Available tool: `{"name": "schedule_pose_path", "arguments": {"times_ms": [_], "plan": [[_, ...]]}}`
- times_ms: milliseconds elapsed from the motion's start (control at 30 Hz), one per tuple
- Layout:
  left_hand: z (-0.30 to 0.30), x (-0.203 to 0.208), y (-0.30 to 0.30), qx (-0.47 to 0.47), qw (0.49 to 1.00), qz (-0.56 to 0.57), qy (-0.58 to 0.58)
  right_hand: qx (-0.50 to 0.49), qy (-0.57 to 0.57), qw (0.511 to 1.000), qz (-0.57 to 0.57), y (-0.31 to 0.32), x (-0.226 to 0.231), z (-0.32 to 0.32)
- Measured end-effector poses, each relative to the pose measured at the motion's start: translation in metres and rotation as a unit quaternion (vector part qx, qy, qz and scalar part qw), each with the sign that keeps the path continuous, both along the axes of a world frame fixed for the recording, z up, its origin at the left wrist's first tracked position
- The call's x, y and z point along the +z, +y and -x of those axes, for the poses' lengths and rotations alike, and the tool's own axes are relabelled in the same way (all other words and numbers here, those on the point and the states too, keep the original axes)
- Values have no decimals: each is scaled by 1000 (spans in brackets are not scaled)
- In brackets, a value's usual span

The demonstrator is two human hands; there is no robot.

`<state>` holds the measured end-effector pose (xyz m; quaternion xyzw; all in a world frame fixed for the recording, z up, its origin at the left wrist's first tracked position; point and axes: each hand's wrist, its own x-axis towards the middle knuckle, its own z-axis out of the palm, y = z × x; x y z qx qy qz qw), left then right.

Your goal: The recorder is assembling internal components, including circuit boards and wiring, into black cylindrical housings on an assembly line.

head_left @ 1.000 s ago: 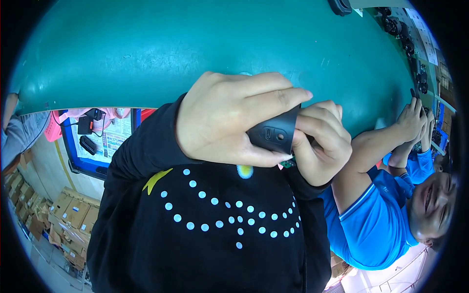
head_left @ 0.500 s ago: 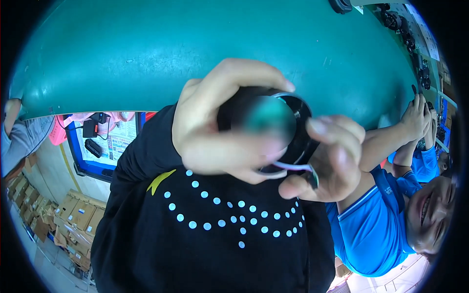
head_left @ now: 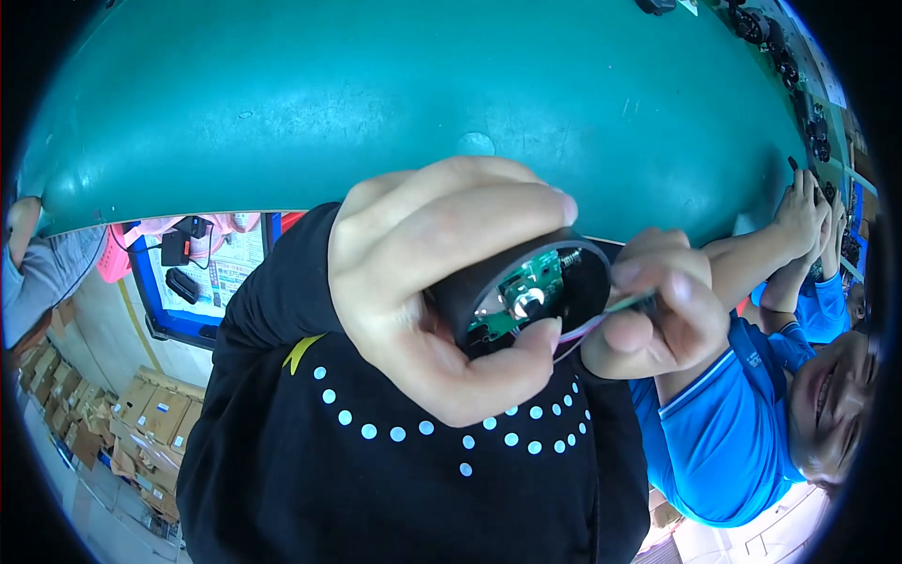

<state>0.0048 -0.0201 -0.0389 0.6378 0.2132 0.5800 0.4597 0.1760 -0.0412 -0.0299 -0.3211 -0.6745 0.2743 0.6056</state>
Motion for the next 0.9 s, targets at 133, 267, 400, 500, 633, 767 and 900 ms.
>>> {"name": "schedule_pose_path", "arguments": {"times_ms": [133,267,400,500,633,767,900], "plan": [[3,1,1,-15,997,58,56,-2,-102,995,7,5,-1,-8],[-2,-1,5,-43,994,42,91,-67,-113,991,21,0,-10,-11],[-12,-8,16,-88,988,-30,120,-105,-109,988,9,3,-13,-22],[-16,-13,18,-117,979,-83,144,-23,-163,984,-64,17,-10,-37],[-14,-6,14,-94,984,13,152,18,-190,980,50,13,3,-41],[-13,-7,16,-89,983,30,155,37,-156,981,107,12,-2,-46],[-14,-9,18,-82,982,5,173,30,-108,987,116,15,-7,-45]]}}
